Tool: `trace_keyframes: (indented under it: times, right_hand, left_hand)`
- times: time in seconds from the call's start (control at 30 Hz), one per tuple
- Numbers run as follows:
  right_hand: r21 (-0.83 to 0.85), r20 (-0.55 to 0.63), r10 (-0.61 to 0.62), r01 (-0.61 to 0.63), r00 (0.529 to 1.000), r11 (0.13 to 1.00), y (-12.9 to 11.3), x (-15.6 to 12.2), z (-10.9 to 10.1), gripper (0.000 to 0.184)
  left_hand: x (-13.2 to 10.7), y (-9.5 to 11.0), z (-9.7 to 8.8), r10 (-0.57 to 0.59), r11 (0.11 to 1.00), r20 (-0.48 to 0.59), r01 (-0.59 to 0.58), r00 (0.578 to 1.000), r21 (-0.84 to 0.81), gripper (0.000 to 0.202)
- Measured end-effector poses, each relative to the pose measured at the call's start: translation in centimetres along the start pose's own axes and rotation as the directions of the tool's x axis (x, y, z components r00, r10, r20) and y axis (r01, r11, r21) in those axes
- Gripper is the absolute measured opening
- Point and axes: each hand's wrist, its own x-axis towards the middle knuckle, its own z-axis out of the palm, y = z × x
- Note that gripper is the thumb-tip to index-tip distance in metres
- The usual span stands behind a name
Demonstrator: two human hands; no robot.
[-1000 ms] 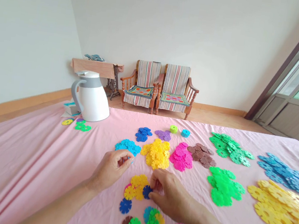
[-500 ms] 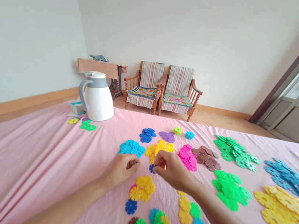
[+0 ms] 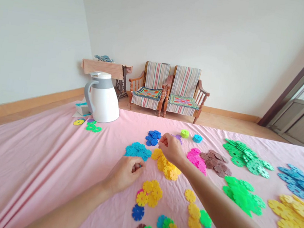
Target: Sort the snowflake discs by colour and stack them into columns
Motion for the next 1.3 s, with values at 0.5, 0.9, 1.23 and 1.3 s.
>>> trace_keyframes:
  times: [0.5, 0.9, 1.23, 1.3]
  right_hand:
    - [-0.071, 0.517, -0.379, 0.479, 0.767, 0.875, -4.9, -8.7, -1.2, 0.025]
    - [0.095, 0.351, -0.046, 0.013, 0.935, 0.995, -2.1, -11.4, -2.3, 0.015]
    - [0.158, 0.329, 0.032, -0.088, 0.944, 0.983, 1.2, -10.2, -5.6, 0.003]
    - [0.047, 0.125, 0.047, -0.054, 0.991, 0.997, 2.9, -9.4, -6.3, 0.008]
  left_hand:
    - [0.3, -0.6, 0.0, -0.086, 0.993, 0.032, 0.089, 0.996, -0.083, 0.021]
    - [0.3, -0.6, 0.1, -0.102, 0.994, 0.012, 0.103, 0.995, -0.048, 0.02]
    - [0.4, -0.9, 0.2, -0.075, 0.997, 0.002, 0.075, 0.997, -0.014, 0.019]
    - [0.4, -1.0, 0.2, -0.066, 0.998, 0.0, 0.066, 0.998, -0.01, 0.019]
